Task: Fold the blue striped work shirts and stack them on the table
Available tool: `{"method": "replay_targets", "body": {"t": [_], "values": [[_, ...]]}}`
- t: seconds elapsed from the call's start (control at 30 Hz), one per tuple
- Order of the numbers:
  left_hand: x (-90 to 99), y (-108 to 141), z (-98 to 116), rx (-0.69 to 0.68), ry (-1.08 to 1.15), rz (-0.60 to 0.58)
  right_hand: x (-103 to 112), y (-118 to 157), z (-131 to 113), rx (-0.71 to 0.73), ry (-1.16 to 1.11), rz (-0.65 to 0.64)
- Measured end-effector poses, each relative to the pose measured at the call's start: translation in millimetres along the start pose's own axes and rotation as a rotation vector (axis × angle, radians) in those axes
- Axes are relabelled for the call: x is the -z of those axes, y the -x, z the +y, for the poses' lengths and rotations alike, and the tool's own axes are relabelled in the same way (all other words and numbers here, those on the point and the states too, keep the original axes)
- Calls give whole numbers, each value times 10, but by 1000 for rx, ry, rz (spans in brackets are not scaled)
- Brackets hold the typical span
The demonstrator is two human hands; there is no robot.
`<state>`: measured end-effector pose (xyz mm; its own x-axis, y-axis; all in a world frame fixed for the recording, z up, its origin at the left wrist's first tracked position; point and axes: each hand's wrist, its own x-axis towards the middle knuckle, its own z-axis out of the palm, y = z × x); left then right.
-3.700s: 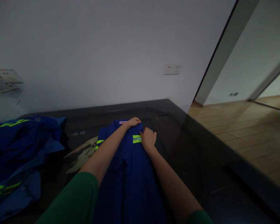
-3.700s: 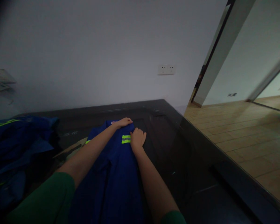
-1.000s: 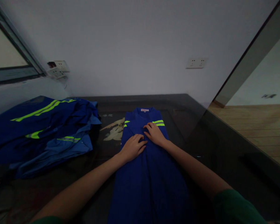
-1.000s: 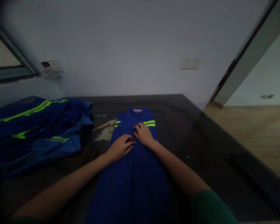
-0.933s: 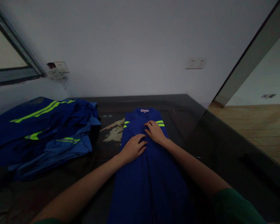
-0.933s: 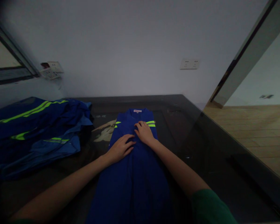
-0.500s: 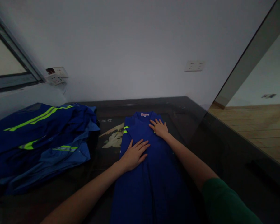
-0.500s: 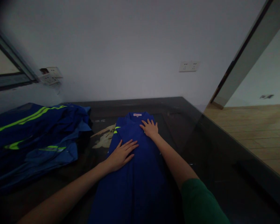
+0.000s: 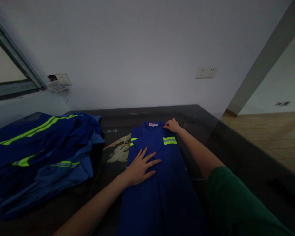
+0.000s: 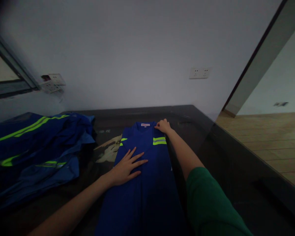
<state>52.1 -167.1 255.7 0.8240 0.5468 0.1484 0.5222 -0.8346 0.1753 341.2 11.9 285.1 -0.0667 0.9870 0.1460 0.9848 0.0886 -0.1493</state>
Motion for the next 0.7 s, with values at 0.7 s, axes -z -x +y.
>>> {"method": "replay_targets", "body": {"t": [0.7], "values": [[-31,4,-26,10,29,24,-62,-25,126,94,139,-5]]}}
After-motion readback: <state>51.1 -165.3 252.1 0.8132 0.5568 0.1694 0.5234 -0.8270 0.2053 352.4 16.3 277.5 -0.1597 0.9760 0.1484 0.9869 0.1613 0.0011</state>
